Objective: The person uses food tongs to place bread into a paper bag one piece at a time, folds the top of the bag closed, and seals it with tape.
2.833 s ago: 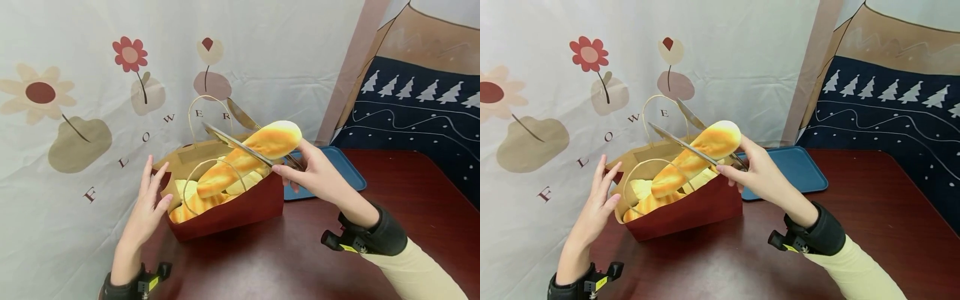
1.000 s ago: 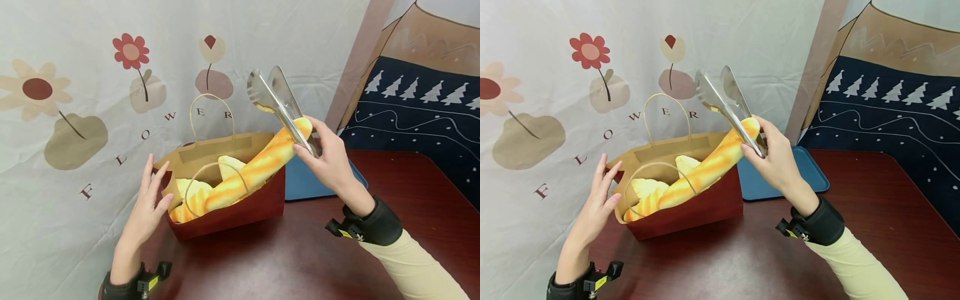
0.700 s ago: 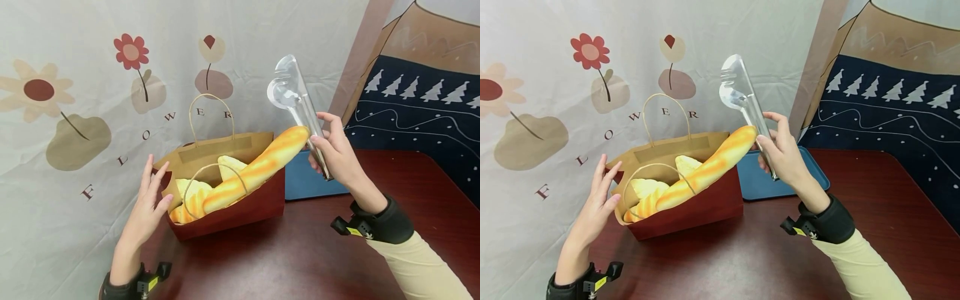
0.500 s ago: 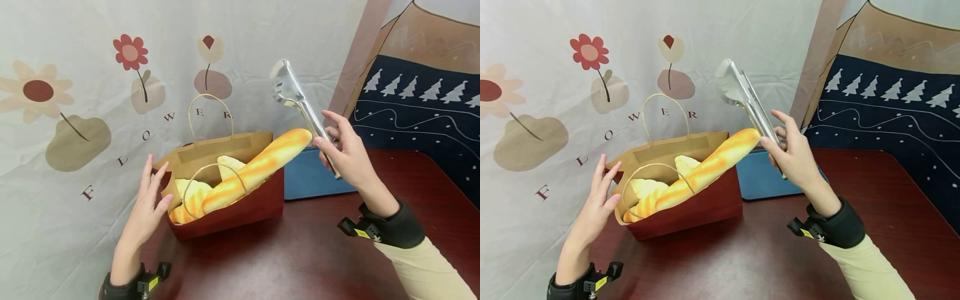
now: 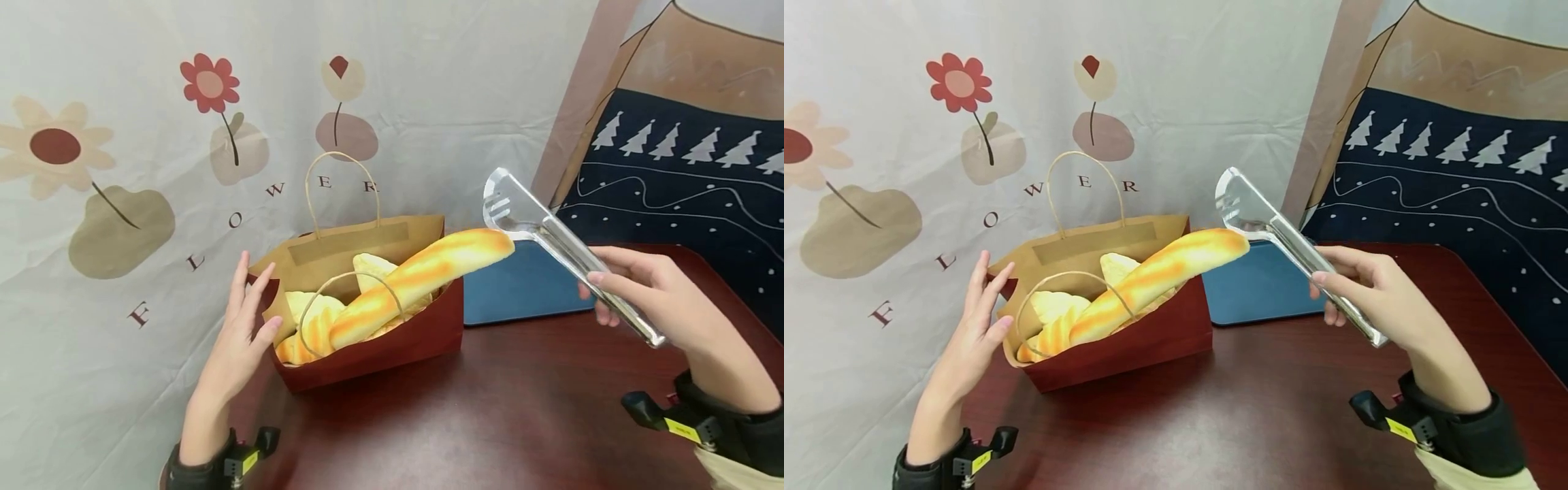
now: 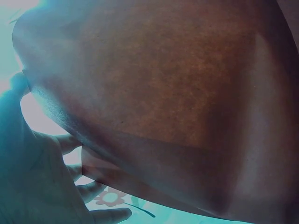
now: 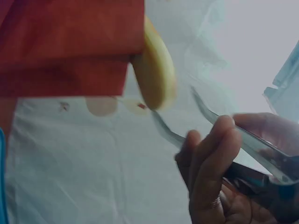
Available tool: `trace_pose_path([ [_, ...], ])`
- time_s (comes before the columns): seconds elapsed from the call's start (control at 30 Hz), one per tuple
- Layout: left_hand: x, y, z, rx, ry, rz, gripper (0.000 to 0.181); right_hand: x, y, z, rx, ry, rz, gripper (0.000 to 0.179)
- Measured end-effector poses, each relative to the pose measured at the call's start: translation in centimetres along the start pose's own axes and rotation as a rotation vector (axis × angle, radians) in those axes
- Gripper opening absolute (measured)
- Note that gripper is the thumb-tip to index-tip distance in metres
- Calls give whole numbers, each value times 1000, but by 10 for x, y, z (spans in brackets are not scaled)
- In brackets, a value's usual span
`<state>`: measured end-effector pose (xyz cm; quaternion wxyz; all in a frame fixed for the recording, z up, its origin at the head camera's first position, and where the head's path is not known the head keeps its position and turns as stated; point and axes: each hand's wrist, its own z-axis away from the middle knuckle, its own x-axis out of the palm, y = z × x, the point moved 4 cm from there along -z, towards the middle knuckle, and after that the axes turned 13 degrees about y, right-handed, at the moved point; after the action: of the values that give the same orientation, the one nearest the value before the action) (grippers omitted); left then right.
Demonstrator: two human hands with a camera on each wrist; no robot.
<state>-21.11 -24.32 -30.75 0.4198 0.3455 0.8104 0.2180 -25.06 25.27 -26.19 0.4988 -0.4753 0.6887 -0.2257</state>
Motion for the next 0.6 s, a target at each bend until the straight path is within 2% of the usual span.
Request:
trace_pose_path([
  [0.13,-1,-1,1,-3,-5,-15,69,-15,6,5,37,29,108,33],
  [0.23,0,-2,1,-5,-10,-20,69,-25,12,11,77,15,180,37],
  [0.37,-1,-3,0,0,-3,-20,70,-20,9,16,74,-42,188,44],
  [0.47,-1,-3,-1,8,2,-22,70,-6,-4,17,17,-34,163,44],
  [0.6,0,-4,0,6,2,-21,71,16,-27,13,-108,48,160,43],
])
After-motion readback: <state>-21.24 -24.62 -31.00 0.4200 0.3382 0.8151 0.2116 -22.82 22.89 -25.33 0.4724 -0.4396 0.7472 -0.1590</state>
